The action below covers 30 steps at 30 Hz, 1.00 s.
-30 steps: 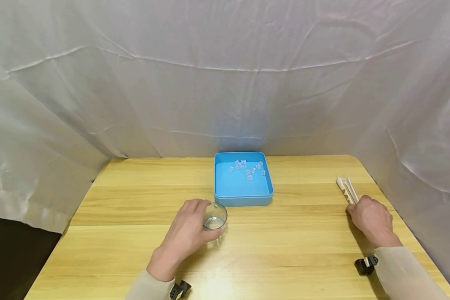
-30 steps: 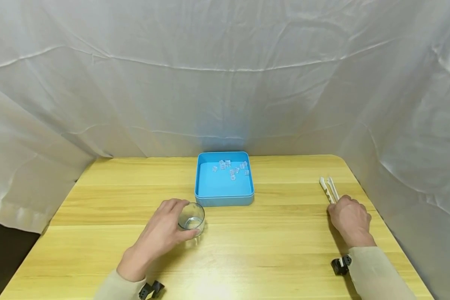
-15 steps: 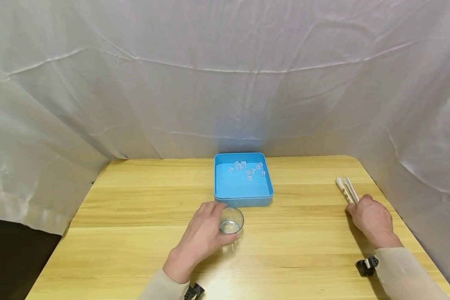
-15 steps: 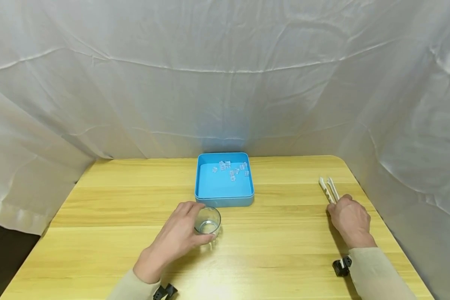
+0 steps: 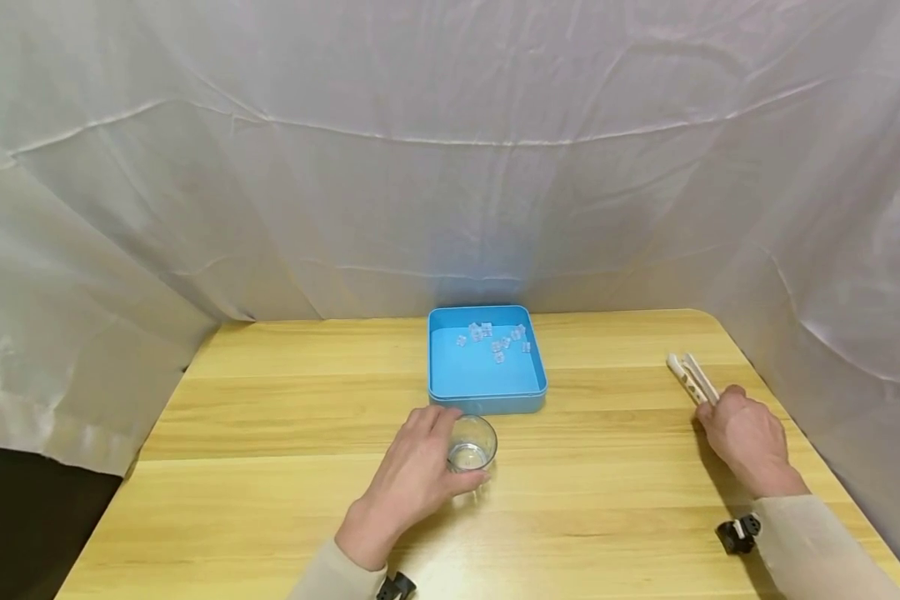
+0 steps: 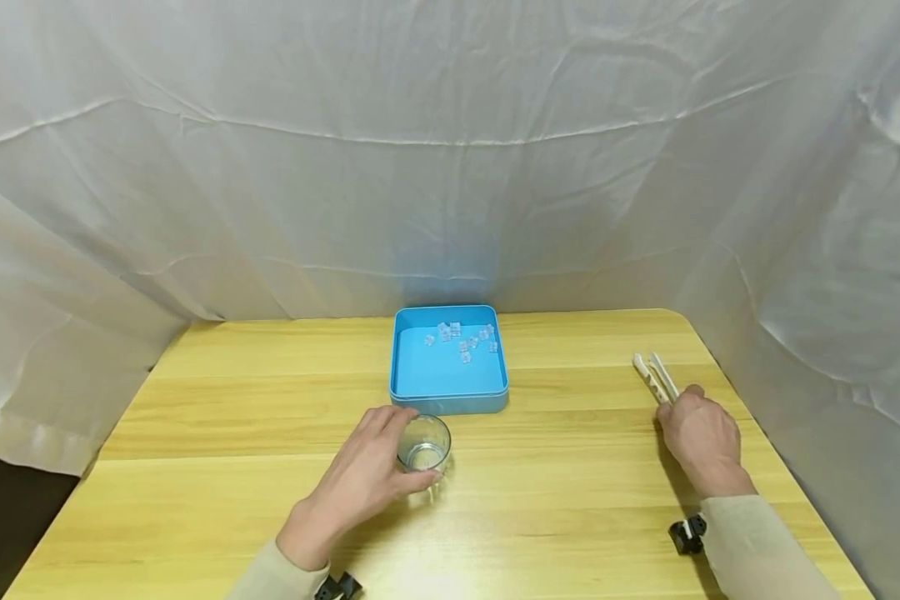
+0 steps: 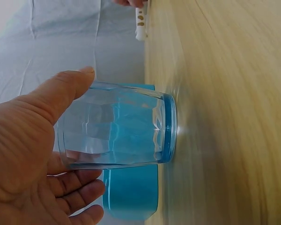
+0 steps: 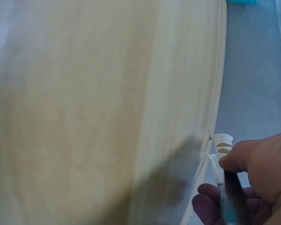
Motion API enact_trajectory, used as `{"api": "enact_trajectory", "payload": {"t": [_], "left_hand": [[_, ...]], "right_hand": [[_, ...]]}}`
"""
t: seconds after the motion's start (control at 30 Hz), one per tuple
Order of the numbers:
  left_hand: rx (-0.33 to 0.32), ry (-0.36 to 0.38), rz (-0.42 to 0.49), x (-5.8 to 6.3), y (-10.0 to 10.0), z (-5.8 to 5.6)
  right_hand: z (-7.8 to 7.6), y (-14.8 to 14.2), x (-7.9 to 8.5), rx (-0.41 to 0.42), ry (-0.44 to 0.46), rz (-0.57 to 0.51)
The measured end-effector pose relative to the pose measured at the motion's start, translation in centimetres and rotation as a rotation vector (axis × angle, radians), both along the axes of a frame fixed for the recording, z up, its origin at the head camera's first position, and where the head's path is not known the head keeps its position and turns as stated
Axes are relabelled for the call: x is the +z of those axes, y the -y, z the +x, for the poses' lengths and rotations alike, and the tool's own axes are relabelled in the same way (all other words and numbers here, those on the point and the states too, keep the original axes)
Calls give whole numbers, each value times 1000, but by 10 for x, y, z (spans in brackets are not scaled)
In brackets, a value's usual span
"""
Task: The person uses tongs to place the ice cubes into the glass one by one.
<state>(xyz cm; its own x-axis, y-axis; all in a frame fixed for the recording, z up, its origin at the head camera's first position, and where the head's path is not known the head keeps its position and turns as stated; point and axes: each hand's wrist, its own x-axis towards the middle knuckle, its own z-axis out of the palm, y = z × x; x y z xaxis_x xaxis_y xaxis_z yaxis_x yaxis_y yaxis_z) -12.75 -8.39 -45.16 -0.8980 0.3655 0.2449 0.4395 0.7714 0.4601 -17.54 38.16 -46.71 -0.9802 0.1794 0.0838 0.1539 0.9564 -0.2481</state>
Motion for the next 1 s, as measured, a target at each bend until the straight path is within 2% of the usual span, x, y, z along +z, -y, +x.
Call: {"api": "enact_trajectory", "payload": {"t": [0.37,0.73,1.0], "left_hand": [[-5,-7,-9,-1,0,-1],[-14,10,-6,-1,-2,-3],[-11,11,-15,0,-2,-3]], "right_hand": [[-6,9,6,57,-25,-32],[-9,43,39,138,-34,-56],[-13,81,60,188,-127,-12]]}}
